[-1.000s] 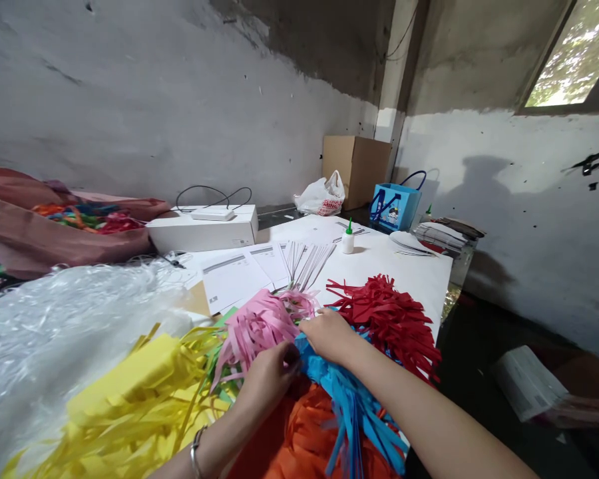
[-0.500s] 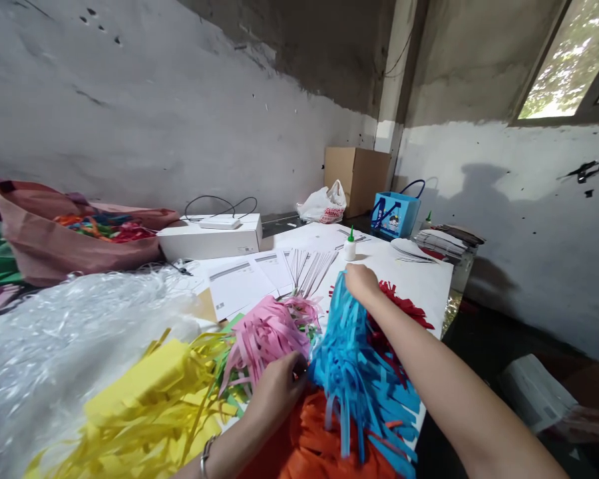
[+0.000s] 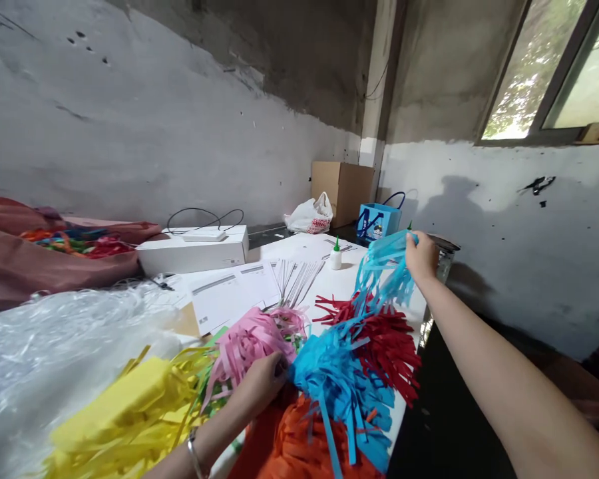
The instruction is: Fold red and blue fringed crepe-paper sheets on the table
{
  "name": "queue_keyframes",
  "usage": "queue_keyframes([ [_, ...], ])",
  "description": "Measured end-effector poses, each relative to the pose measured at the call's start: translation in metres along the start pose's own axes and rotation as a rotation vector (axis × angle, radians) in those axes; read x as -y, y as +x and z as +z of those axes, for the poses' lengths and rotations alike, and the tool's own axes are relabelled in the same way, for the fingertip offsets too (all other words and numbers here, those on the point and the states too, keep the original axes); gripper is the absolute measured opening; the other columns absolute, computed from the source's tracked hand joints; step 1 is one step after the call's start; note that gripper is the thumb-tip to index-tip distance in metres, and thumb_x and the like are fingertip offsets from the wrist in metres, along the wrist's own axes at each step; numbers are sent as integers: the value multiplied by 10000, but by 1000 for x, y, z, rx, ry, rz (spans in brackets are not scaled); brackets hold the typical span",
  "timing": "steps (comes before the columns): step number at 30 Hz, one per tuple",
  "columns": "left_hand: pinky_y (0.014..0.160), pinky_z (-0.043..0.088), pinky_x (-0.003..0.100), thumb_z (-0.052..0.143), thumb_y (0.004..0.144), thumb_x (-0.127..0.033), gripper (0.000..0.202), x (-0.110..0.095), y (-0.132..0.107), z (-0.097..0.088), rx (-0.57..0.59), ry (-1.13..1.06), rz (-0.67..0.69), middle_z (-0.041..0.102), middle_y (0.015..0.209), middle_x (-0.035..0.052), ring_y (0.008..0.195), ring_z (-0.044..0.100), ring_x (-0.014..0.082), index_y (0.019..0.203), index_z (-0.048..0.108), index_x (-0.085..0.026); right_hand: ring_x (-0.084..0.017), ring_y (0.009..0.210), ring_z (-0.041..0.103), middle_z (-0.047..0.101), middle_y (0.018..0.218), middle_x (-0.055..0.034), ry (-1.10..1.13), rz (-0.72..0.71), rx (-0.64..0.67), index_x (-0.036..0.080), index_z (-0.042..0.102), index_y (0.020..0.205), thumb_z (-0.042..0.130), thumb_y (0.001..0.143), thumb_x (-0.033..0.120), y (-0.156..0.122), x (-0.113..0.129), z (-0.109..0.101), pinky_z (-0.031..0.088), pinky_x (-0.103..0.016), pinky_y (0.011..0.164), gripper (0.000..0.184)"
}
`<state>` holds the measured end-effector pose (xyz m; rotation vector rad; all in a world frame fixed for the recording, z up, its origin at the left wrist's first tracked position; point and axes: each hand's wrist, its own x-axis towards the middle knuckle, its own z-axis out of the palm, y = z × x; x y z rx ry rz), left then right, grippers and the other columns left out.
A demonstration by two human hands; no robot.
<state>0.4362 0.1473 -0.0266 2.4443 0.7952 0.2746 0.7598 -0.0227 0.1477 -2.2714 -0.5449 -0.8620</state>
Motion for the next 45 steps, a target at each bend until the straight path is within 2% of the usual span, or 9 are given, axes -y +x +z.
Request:
queue_keyframes([
  [5, 980, 477, 390, 535, 967, -324, 319, -41, -23, -44, -192, -87, 168, 652, 1228, 157, 1169, 619, 262, 1232, 530, -146, -258, 887, 695, 756, 943, -112, 221, -409, -30, 160, 695, 1054, 457, 977, 326, -37, 30, -57, 510, -361, 814, 300],
  [11, 1134, 377, 425, 600, 910, -432, 622, -105, -74, -97, -431, -248, 489, 453, 1488, 161, 1382, 437, 262, 1430, 354, -196, -211, 846, 691, 774, 905, -50, 405, -1029, 105, 211, 700, 988, 512, 911, 186, -124, 91, -128, 489, -389, 942, 205],
  [15, 1197, 272, 496, 615, 862, -287, 553, -109, -106, -122, -315, -265, 582, 499, 1500, 139, 1435, 376, 294, 1391, 481, -199, -200, 845, 698, 759, 911, -69, 565, -1257, 191, 167, 650, 1064, 451, 944, 79, -173, 121, -174, 499, -409, 928, 249],
  [18, 1107, 414, 449, 666, 803, -274, 571, -94, -136, -136, -103, -308, 523, 615, 1406, 81, 1294, 543, 292, 1360, 548, -245, -178, 863, 696, 762, 942, -45, 752, -1160, 289, 205, 651, 1102, 472, 954, 82, -199, 132, -201, 521, -360, 898, 263],
  [23, 787, 557, 319, 737, 668, -243, 602, -59, -200, -136, 335, -701, 161, 754, 1048, 7, 913, 690, 221, 1253, 596, -252, -137, 810, 707, 763, 899, 13, 959, -842, 501, 252, 713, 1010, 565, 955, 161, -238, 143, -223, 537, -233, 751, 182],
  [27, 604, 532, 264, 675, 664, -238, 611, -18, -259, -135, 408, -804, -21, 707, 760, -26, 666, 659, 171, 1263, 558, -205, -140, 765, 731, 777, 865, 19, 1037, -663, 672, 250, 756, 986, 582, 947, 237, -273, 143, -209, 557, -206, 698, 179],
  [33, 686, 543, 262, 619, 825, -305, 466, 47, -339, -162, 19, -299, -102, 743, 980, 8, 790, 681, 194, 1291, 592, -287, -207, 748, 755, 797, 860, -24, 1047, -662, 843, 242, 791, 926, 654, 869, 226, -319, 146, -159, 618, -291, 677, 149],
  [39, 815, 565, 302, 512, 903, -225, 483, 100, -409, -165, -460, 144, 113, 742, 1154, 29, 963, 713, 247, 1347, 569, -406, -217, 1089, 700, 765, 1115, -40, 1122, -1021, 470, 283, 663, 1234, 511, 906, 63, -371, 155, -171, 510, -454, 1060, 424],
  [45, 978, 492, 510, 476, 842, -75, 703, 149, -479, -127, -484, 649, 91, 683, 1307, 79, 1155, 641, 329, 1466, 455, -396, -247, 1095, 711, 771, 1105, -82, 917, -1511, 371, 110, 709, 1083, 370, 973, 53, -464, 149, -146, 509, -438, 1086, 361],
])
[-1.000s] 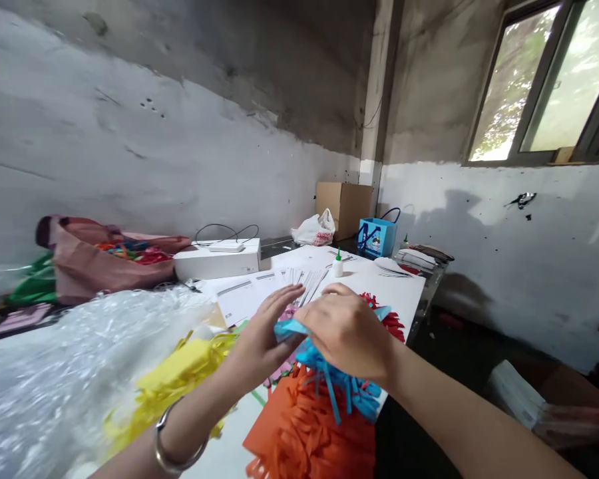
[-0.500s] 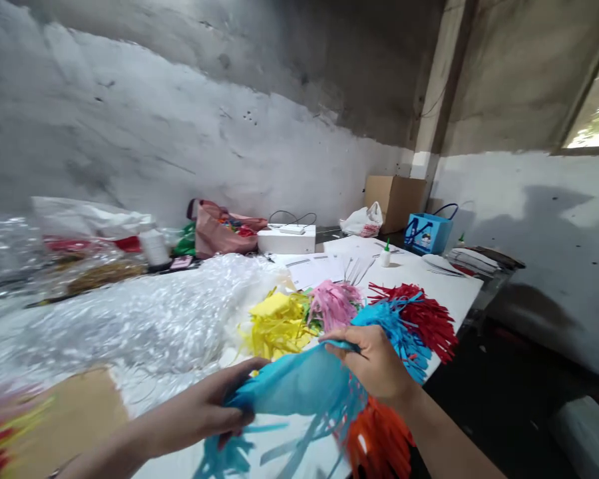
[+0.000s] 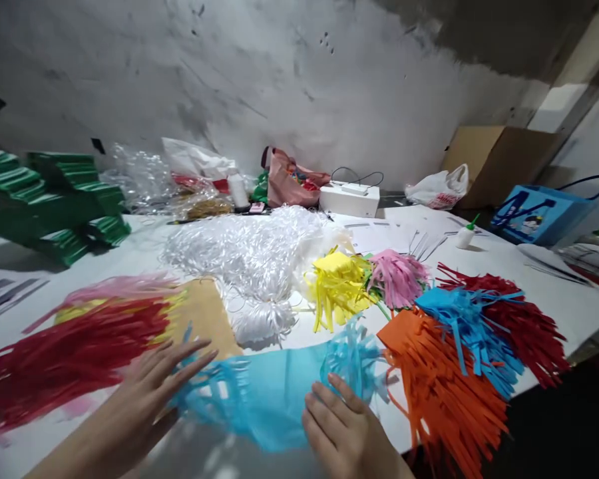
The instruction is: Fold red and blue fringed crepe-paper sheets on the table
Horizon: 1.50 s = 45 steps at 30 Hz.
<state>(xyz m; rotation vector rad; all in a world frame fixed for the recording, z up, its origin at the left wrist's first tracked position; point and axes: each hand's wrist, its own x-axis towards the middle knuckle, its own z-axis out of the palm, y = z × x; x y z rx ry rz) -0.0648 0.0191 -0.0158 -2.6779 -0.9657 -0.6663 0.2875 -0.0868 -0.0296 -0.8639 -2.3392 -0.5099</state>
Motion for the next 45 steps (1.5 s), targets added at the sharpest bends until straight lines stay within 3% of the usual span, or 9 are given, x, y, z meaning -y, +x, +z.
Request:
queue_keyframes([
  [4, 1126, 349, 560, 466, 818, -55, 691, -45, -14, 17, 68, -34, 132, 575, 1466, 102, 1373, 476, 329, 1473, 455, -276, -279, 1098, 706, 760, 1124, -120, 61, 89, 68, 93, 695, 1113, 310, 972, 55, -19, 7, 34, 534, -507, 1041, 412],
  [7, 1123, 353, 462, 496, 891, -80, 501, -86, 1, 30, 105, -177, 280, 710, 1296, 45, 1215, 602, 263, 1351, 556, -269, -266, 1122, 694, 752, 1144, -132, 120, 146, 119, 92, 673, 1159, 333, 978, 63, -25, 5, 34, 471, -513, 1101, 386],
  [10, 949, 447, 407, 529, 940, -127, 265, -105, 14, 41, 256, -235, 230, 765, 1113, 31, 948, 677, 235, 1152, 644, -238, -241, 1134, 686, 753, 1141, -114, 142, 197, 142, 97, 676, 1150, 368, 978, 65, -30, 2, 26, 337, -487, 1191, 354],
  [13, 794, 435, 374, 493, 970, -129, 196, -102, 14, 47, 210, -299, 156, 743, 931, 26, 777, 624, 205, 991, 666, -218, -232, 1189, 651, 745, 1162, -113, 130, 232, 154, 84, 686, 1136, 398, 942, 27, -34, 2, 14, 223, -461, 1240, 351],
  [17, 838, 376, 372, 392, 1016, -127, 301, -97, 3, 49, 49, -393, 73, 724, 891, 26, 772, 580, 192, 969, 680, -201, -257, 1227, 623, 736, 1186, -109, 119, 254, 191, 93, 699, 1116, 543, 941, 112, -33, 7, 1, 179, -470, 1252, 236],
  [26, 891, 316, 380, 298, 1042, -139, 416, -102, -2, 58, -12, -520, -35, 713, 798, 2, 707, 555, 171, 896, 679, -223, -150, 857, 693, 750, 841, -26, 217, 396, 83, 145, 707, 937, 405, 1017, 74, -29, 27, 22, 319, -363, 1149, 320],
  [32, 845, 311, 388, 439, 1015, -304, 255, -104, -2, 57, 65, -518, -110, 689, 781, -19, 717, 567, 185, 899, 660, -254, -149, 806, 660, 713, 796, -13, 297, 477, 119, 164, 677, 923, 481, 993, 71, -25, 27, 20, 301, -375, 1120, 228],
  [36, 860, 302, 415, 393, 1028, -382, 315, -109, 5, 56, 86, -442, -106, 666, 717, -24, 679, 560, 193, 884, 646, -261, -144, 791, 652, 693, 790, -1, 355, 497, 151, 174, 654, 910, 521, 970, 66, -19, 22, 14, 282, -364, 1133, 182],
  [45, 807, 315, 412, 415, 1009, -213, 277, -113, 30, 37, 251, -358, -29, 631, 681, -36, 662, 582, 192, 804, 601, -219, -130, 733, 598, 620, 760, 23, 443, 572, 173, 193, 570, 851, 541, 898, 11, -19, 17, 12, 256, -375, 1116, 190],
])
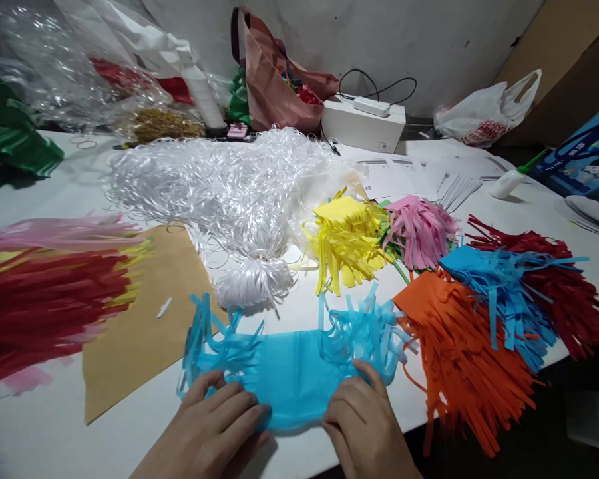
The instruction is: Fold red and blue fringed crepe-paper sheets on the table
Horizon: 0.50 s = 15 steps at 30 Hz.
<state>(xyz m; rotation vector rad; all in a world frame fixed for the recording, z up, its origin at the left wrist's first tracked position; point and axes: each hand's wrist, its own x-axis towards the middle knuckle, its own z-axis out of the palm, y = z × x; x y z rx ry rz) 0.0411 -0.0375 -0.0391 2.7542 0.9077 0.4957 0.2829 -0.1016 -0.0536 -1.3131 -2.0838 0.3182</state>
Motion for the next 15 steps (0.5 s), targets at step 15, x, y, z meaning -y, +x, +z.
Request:
queue_keyframes([
  [15, 737, 300, 397, 521, 897, -73, 286, -5, 9, 10, -49, 73, -22, 575, 597, -23, 600, 487, 205, 660, 576, -223, -163, 759, 624, 620, 772, 28, 6, 153, 147, 224, 514, 847, 538, 957, 141, 5, 4, -10, 398, -419, 973, 140],
])
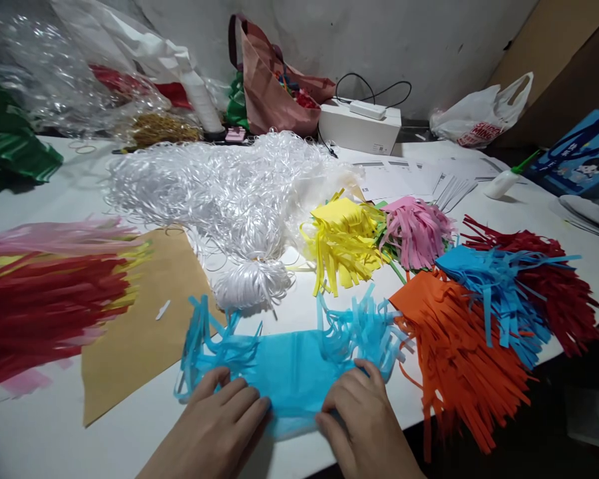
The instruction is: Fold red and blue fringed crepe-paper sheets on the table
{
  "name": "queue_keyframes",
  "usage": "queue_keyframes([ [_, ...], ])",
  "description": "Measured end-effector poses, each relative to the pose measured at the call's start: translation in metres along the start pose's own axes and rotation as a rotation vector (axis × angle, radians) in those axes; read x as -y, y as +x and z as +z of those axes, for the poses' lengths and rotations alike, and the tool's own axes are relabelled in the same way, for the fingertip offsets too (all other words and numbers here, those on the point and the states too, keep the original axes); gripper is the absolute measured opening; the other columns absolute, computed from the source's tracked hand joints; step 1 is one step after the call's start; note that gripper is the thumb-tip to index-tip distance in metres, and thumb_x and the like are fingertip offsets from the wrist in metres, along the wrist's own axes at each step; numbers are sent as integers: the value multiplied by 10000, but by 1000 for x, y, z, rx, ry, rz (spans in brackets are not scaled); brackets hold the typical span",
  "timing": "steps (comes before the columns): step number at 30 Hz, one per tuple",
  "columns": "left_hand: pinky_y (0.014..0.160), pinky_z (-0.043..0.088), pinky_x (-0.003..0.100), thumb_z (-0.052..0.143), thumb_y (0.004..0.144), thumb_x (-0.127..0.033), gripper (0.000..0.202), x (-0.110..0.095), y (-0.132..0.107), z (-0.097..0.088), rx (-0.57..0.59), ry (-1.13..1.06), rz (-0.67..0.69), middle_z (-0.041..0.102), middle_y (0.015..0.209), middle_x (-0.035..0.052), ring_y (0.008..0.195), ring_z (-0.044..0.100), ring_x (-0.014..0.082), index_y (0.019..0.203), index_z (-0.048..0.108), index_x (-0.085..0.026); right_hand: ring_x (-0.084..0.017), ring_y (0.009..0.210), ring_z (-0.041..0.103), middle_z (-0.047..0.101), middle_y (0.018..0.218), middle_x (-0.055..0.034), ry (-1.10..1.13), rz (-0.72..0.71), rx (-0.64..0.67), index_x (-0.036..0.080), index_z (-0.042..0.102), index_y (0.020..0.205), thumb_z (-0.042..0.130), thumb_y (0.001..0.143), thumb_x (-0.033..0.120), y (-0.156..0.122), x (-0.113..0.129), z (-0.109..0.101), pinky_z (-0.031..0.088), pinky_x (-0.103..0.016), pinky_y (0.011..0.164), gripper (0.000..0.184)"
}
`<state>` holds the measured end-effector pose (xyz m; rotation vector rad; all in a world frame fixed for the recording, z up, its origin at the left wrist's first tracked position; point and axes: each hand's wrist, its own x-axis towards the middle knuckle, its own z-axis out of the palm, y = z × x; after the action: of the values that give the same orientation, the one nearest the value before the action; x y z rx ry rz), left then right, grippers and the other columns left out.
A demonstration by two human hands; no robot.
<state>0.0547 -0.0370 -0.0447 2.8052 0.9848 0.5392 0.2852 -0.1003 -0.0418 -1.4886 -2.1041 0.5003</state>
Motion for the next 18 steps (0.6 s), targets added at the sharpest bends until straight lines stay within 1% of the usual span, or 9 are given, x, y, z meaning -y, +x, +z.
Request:
queue_keyframes([
  [2, 747, 300, 397, 510, 850, -8, 293, 0, 1, 0, 8, -11, 4, 574, 601, -18, 600, 480, 203, 656, 565, -221, -200, 865, 660, 691, 883, -17, -98, -76, -85, 215, 590, 954, 548, 961, 185, 4, 3, -1, 426, -416, 964, 52],
  [5, 770, 309, 401, 505, 850, -7, 280, 2, -1, 0, 7, -41, 2, 586, 626, -16, 622, 490, 201, 681, 563, -222, -235, 1114, 645, 732, 1132, -75, -246, -244, -149, 162, 637, 1161, 515, 983, 193, 10, 7, 8, 453, -396, 1024, 218],
  [7, 816, 324, 405, 496, 880, -28, 262, 5, -3, 1, 10, -53, 21, 616, 684, -14, 672, 524, 196, 723, 577, -222, -221, 1176, 628, 734, 1177, -81, -287, -343, -170, 130, 651, 1175, 454, 995, 141, 15, 8, 20, 462, -374, 1057, 266],
  [9, 886, 333, 407, 496, 905, -52, 237, 7, -5, 2, 10, -45, 61, 646, 761, -14, 742, 561, 192, 773, 595, -222, -231, 1193, 626, 725, 1212, -82, -311, -369, -168, 135, 659, 1175, 461, 996, 159, 19, 7, 32, 462, -403, 1079, 269],
  [10, 916, 333, 406, 503, 912, -63, 220, 9, -7, 2, 10, -35, 76, 657, 796, -14, 772, 575, 191, 797, 604, -222, -261, 1207, 619, 707, 1253, -92, -337, -343, -149, 143, 654, 1194, 497, 998, 229, 20, 5, 36, 450, -457, 1090, 266],
  [11, 935, 331, 406, 516, 913, -75, 202, 10, -8, 2, 13, -25, 87, 665, 822, -15, 791, 584, 192, 813, 610, -223, -307, 1228, 603, 678, 1304, -109, -375, -290, -124, 151, 643, 1221, 549, 986, 341, 20, 3, 38, 423, -535, 1099, 317],
  [14, 938, 331, 413, 587, 888, -106, 133, 12, -10, 3, 47, -4, 89, 687, 868, -16, 806, 599, 203, 837, 620, -225, -476, 1277, 520, 561, 1431, -191, -539, -65, -92, 150, 600, 1299, 649, 813, 709, 11, -14, 31, 265, -773, 1071, 743],
  [16, 939, 327, 419, 630, 857, -109, 117, 12, -11, 3, 62, 7, 82, 699, 881, -17, 808, 608, 212, 841, 622, -224, -532, 1256, 509, 550, 1427, -232, -645, 26, -130, 135, 592, 1308, 601, 779, 795, -1, -29, 15, 230, -826, 1021, 845],
  [18, 942, 322, 420, 645, 838, -101, 127, 12, -11, 5, 63, 2, 74, 708, 883, -19, 799, 611, 213, 839, 623, -226, -532, 1199, 554, 591, 1372, -248, -726, 69, -193, 131, 606, 1272, 486, 873, 767, -14, -41, -5, 281, -818, 965, 761],
])
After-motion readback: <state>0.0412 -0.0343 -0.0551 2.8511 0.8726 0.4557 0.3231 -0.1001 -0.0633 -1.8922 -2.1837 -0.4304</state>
